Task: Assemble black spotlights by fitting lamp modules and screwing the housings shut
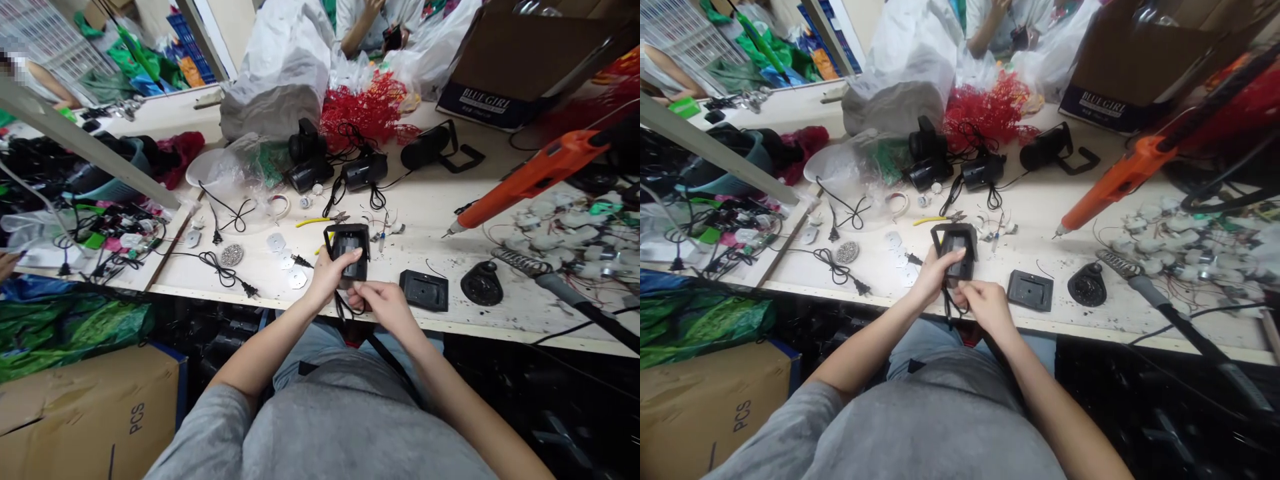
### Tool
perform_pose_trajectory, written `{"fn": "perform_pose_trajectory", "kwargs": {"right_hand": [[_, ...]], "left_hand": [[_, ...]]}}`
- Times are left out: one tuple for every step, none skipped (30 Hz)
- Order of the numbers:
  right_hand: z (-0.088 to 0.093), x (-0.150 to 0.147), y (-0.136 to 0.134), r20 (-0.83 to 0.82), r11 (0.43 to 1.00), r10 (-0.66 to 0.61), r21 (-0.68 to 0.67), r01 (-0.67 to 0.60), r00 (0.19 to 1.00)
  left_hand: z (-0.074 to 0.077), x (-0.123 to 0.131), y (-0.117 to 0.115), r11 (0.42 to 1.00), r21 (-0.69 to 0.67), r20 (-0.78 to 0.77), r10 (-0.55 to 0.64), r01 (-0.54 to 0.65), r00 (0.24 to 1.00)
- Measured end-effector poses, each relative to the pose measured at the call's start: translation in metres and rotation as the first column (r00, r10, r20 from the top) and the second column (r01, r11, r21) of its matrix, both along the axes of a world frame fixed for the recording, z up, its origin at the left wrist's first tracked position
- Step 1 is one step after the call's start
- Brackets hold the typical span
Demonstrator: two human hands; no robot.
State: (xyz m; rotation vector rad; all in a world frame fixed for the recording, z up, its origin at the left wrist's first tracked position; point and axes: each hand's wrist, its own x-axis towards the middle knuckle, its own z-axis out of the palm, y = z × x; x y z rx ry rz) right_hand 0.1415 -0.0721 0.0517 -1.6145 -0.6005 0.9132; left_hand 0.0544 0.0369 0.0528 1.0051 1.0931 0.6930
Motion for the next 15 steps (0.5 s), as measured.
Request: {"fn": "perform_pose_trajectory", "kwargs": {"right_hand": [[0.007,0.011,-0.007,0.106,0.999,-0.045,0.010,0.044,0.993],[0.016,0.026,-0.013,0.210,0.994,-0.112,0.029,0.108,0.971],[0.024,0.044,-0.017,0.358,0.966,-0.257,0.107,0.235,0.897],[0.031,0.065,-0.018,0.474,0.906,-0.422,0.219,0.361,0.773],[0.037,0.087,-0.016,0.538,0.837,-0.547,0.324,0.442,0.642],[0.040,0.110,-0.012,0.602,0.768,-0.637,0.439,0.467,0.482],[0.041,0.131,-0.006,0.589,0.673,-0.732,0.550,0.494,0.341],[0.039,0.149,0.002,0.558,0.663,-0.746,0.568,0.487,0.365],[0.037,0.164,0.011,0.513,0.715,-0.698,0.544,0.440,0.500],[0.034,0.175,0.019,0.479,0.766,-0.624,0.529,0.364,0.617],[0.031,0.181,0.026,0.464,0.786,-0.589,0.520,0.335,0.662],[0.029,0.183,0.031,0.458,0.804,-0.554,0.510,0.306,0.695],[0.028,0.181,0.035,0.473,0.815,-0.539,0.502,0.290,0.697],[0.029,0.175,0.036,0.489,0.813,-0.545,0.505,0.289,0.681],[0.031,0.168,0.036,0.495,0.813,-0.547,0.508,0.285,0.675]], "left_hand": [[0.001,-0.003,0.002,0.996,0.031,-0.059,-0.082,0.084,0.995],[0.002,-0.006,0.005,0.981,0.054,-0.125,-0.178,0.186,0.976],[0.005,-0.008,0.007,0.955,0.069,-0.198,-0.270,0.288,0.942],[0.007,-0.010,0.009,0.924,0.078,-0.278,-0.341,0.375,0.898],[0.010,-0.012,0.010,0.894,0.088,-0.362,-0.382,0.439,0.850],[0.012,-0.012,0.010,0.869,0.106,-0.441,-0.396,0.484,0.806],[0.014,-0.013,0.009,0.849,0.133,-0.506,-0.386,0.512,0.771],[0.014,-0.013,0.007,0.831,0.168,-0.556,-0.364,0.530,0.747],[0.015,-0.014,0.005,0.808,0.212,-0.589,-0.343,0.549,0.732],[0.014,-0.015,0.001,0.773,0.266,-0.608,-0.329,0.576,0.722],[0.012,-0.016,-0.002,0.725,0.329,-0.621,-0.317,0.605,0.717],[0.011,-0.017,-0.005,0.666,0.392,-0.635,-0.303,0.635,0.710],[0.009,-0.018,-0.007,0.600,0.442,-0.656,-0.291,0.666,0.697],[0.007,-0.019,-0.009,0.536,0.475,-0.680,-0.280,0.698,0.678],[0.005,-0.020,-0.010,0.482,0.491,-0.705,-0.270,0.726,0.656]]}}
